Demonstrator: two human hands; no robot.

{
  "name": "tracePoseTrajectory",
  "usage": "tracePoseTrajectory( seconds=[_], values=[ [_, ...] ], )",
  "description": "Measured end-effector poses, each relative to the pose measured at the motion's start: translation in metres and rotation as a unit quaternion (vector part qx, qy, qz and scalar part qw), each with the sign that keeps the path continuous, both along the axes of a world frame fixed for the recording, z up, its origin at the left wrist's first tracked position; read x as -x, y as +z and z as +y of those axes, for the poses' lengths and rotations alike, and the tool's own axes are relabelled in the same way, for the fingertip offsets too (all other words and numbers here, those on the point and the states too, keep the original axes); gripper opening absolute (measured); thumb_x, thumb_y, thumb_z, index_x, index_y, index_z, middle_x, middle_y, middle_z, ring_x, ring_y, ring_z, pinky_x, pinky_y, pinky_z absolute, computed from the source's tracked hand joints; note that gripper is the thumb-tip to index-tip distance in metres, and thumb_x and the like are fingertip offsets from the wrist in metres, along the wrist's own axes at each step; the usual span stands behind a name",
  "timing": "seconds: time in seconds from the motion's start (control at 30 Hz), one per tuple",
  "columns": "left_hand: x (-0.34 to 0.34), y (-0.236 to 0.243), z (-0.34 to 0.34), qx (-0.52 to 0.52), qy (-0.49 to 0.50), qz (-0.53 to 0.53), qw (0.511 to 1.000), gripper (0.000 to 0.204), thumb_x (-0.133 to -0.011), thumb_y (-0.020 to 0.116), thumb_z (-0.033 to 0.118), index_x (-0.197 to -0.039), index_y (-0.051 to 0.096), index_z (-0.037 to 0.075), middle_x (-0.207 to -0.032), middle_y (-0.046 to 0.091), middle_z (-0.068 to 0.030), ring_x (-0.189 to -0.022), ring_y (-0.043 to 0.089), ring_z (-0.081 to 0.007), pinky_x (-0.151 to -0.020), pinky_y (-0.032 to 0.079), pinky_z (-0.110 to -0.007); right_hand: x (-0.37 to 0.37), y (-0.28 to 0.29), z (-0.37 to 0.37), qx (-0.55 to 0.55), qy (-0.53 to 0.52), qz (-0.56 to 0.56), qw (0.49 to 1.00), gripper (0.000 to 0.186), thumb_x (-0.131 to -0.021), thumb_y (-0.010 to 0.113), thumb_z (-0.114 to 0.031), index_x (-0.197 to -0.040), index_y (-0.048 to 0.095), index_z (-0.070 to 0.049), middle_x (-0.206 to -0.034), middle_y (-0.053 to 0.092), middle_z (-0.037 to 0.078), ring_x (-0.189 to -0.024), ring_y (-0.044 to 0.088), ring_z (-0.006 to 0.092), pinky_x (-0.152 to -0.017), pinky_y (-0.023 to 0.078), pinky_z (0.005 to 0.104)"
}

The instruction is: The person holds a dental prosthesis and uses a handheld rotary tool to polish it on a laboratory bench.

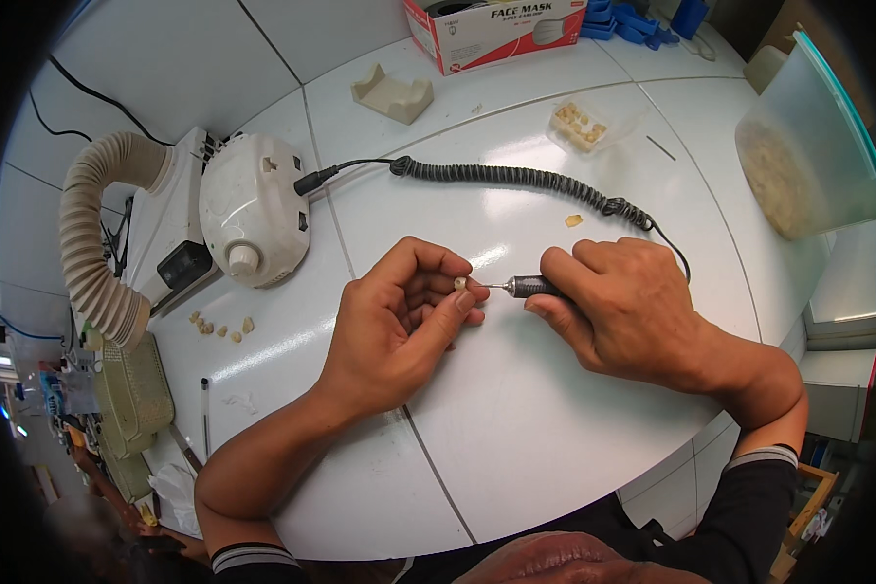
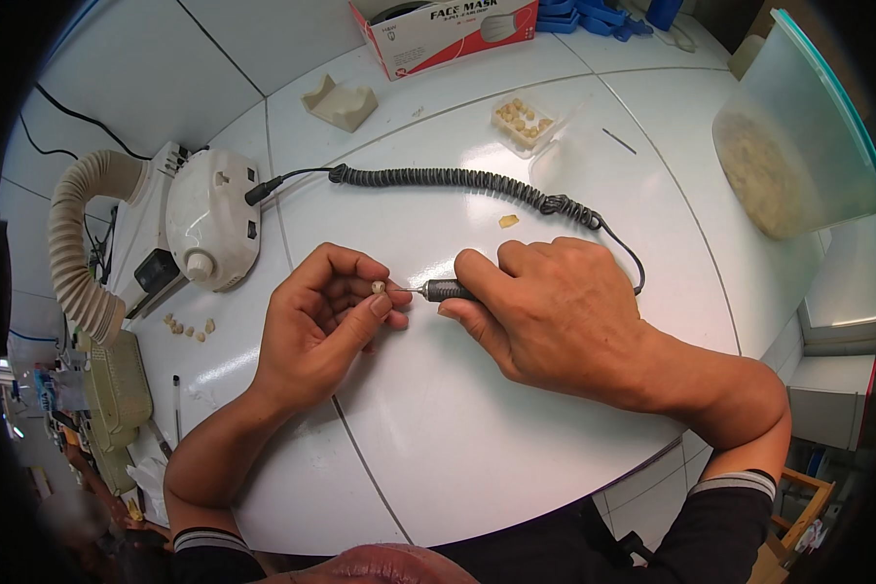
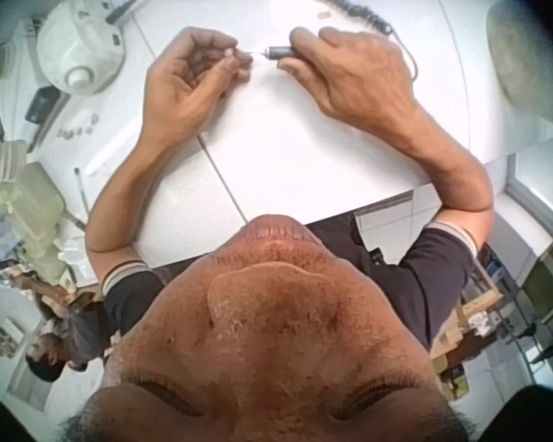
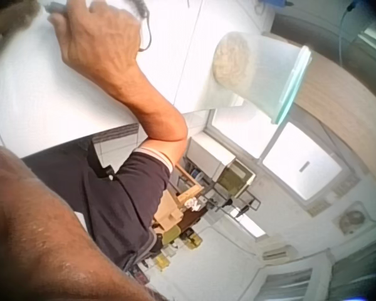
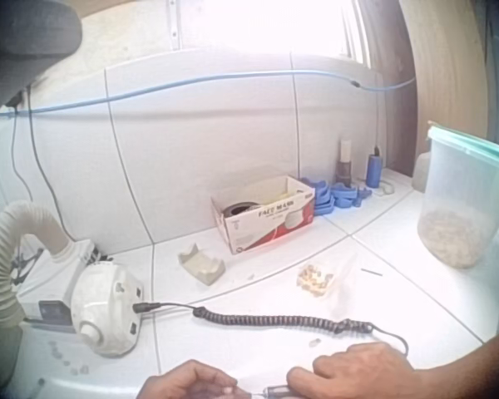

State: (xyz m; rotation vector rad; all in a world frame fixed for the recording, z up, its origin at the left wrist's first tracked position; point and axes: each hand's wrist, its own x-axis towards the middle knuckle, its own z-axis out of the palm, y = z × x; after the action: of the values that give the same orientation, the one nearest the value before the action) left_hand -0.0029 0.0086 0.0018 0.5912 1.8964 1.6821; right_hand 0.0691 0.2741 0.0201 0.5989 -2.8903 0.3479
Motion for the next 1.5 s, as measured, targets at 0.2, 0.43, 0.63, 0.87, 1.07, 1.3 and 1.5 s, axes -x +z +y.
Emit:
tracePoseTrajectory(
  seconds=[0.2, 0.43, 0.63, 0.87, 1.07, 1.3, 1.5],
  values=[
    [0.0007, -0.0032, 0.0001, 0.001, -0.015, 0.01, 1.0, 0.017, -0.114, 0.066, 0.004, -0.128, 0.057, 0.0, -0.122, 0.08, -0.0174, -0.112, 0.079, -0.019, -0.1, 0.064, -0.033, 0.0, 0.0004, -0.0009, -0.003, 0.002, -0.001, 1.0, 0.036, -0.111, 0.07, -0.043, -0.098, 0.068, -0.009, -0.068, 0.061, 0.008, -0.051, 0.06, 0.025, -0.049, 0.046, 0.0407],
    [0.0013, -0.0047, 0.0008, -0.007, -0.027, 0.016, 0.999, 0.016, -0.114, 0.066, 0.003, -0.126, 0.058, 0.0, -0.123, 0.08, -0.0194, -0.112, 0.079, -0.0204, -0.102, 0.064, -0.034, 0.0001, -0.0003, -0.0001, -0.008, 0.012, 0.002, 1.0, 0.036, -0.111, 0.071, -0.044, -0.099, 0.068, -0.01, -0.068, 0.061, 0.007, -0.052, 0.061, 0.0241, -0.051, 0.046, 0.0398],
    [0.0004, -0.0024, 0.0, -0.005, -0.037, 0.027, 0.999, 0.015, -0.113, 0.066, 0.002, -0.126, 0.058, -0.002, -0.123, 0.08, -0.0193, -0.112, 0.079, -0.0203, -0.102, 0.064, -0.034, -0.0005, 0.0012, -0.0016, -0.004, 0.016, 0.004, 1.0, 0.035, -0.109, 0.072, -0.043, -0.099, 0.068, -0.01, -0.069, 0.061, 0.006, -0.056, 0.063, 0.025, -0.054, 0.048, 0.0404],
    [-0.0001, 0.0001, 0.0011, 0.0, -0.036, 0.028, 0.999, 0.014, -0.113, 0.067, 0.0, -0.125, 0.06, -0.003, -0.121, 0.079, -0.0173, -0.111, 0.079, -0.0198, -0.101, 0.064, -0.033, -0.0005, 0.0025, -0.0014, 0.0, 0.014, -0.009, 1.0, 0.035, -0.109, 0.073, -0.043, -0.099, 0.068, -0.01, -0.07, 0.061, 0.007, -0.057, 0.063, 0.026, -0.055, 0.048, 0.0414],
    [-0.0008, 0.0007, 0.0011, 0.005, -0.037, 0.032, 0.999, 0.014, -0.113, 0.067, 0.0, -0.124, 0.06, -0.004, -0.118, 0.077, -0.0156, -0.111, 0.079, -0.0196, -0.103, 0.064, -0.034, 0.0009, 0.0027, -0.0003, -0.004, 0.022, -0.014, 1.0, 0.034, -0.108, 0.074, -0.042, -0.097, 0.068, -0.01, -0.069, 0.061, 0.007, -0.057, 0.062, 0.0259, -0.054, 0.047, 0.042],
    [-0.0012, 0.0, 0.001, 0.015, -0.039, 0.047, 0.998, 0.013, -0.112, 0.067, 0.0, -0.124, 0.061, -0.004, -0.116, 0.077, -0.0152, -0.11, 0.079, -0.019, -0.102, 0.064, -0.033, 0.0015, 0.0026, 0.0002, -0.005, 0.029, -0.011, 0.999, 0.035, -0.109, 0.073, -0.042, -0.097, 0.068, -0.01, -0.068, 0.061, 0.006, -0.056, 0.062, 0.0257, -0.054, 0.047, 0.0422],
    [-0.0005, -0.0025, 0.001, 0.013, -0.035, 0.053, 0.998, 0.012, -0.112, 0.067, 0.0, -0.122, 0.062, -0.004, -0.114, 0.077, -0.0151, -0.109, 0.08, -0.0188, -0.1, 0.065, -0.033, 0.0036, 0.0017, 0.0007, -0.003, 0.031, -0.016, 0.999, 0.035, -0.109, 0.073, -0.042, -0.096, 0.068, -0.01, -0.068, 0.061, 0.006, -0.056, 0.062, 0.0258, -0.053, 0.046, 0.0422]
  ],
)
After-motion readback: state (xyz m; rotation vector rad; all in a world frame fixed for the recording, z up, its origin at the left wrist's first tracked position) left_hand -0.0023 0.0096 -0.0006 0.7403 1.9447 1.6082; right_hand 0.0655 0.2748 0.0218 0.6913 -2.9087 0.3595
